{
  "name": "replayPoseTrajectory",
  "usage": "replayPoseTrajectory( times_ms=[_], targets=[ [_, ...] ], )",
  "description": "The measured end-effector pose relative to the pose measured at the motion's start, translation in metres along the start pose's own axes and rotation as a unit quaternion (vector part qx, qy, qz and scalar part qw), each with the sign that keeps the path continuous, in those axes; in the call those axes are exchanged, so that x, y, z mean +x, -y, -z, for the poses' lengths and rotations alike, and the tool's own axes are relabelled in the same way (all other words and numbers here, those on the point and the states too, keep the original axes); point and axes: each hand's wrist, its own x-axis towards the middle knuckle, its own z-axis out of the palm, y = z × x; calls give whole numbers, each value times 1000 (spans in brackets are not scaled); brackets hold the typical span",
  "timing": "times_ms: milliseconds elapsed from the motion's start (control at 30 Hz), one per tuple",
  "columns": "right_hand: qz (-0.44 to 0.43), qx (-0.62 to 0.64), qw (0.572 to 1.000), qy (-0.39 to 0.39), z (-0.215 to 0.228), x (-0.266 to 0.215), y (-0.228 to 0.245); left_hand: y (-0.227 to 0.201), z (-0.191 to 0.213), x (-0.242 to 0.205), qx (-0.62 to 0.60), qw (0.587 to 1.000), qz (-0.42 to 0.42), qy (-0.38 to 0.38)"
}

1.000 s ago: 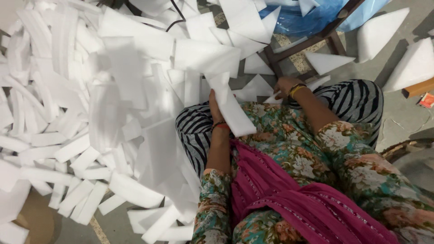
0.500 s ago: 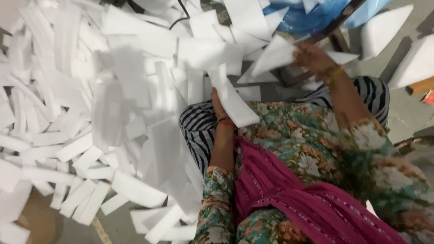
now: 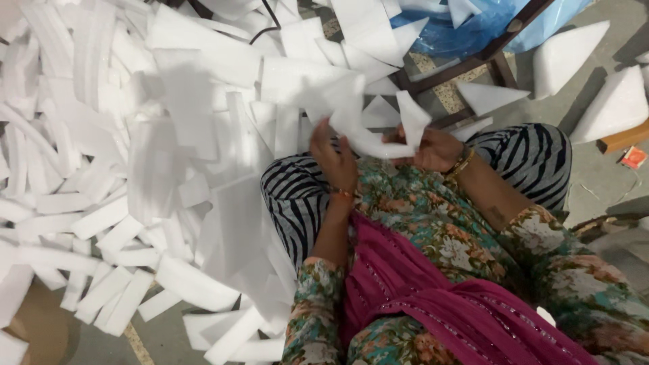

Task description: The person sits on the floor and repeatedly picks up white foam pieces, folds them in half, and places them into a pile. The task involves handling foam pieces one at a time and stacking the folded pieces.

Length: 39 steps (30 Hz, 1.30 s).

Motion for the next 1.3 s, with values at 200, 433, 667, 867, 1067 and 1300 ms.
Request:
replayPoseTrajectory(
  times_ms=[200,433,667,867,1067,1300],
  targets=[
    [37,73,997,8,22,-11,-1,-34,12,5,-88,971,-151,164],
    [249,-282,913,-155,-4,-6,24,-7,5,28,-308,873,346,154],
    [282,-783,473,-289,-53,15,7,4,-11,20,-563,727,347,187],
    [119,-848,463,-230,-65,22,1,22,-24,6,-527,759,333,185],
    [145,-757,572,-282,-57,14,11,24,-20,9,-593,726,303,172],
    [139,-765,580,-243,-53,10,4,14,-30,10,-528,786,240,213]
  ],
)
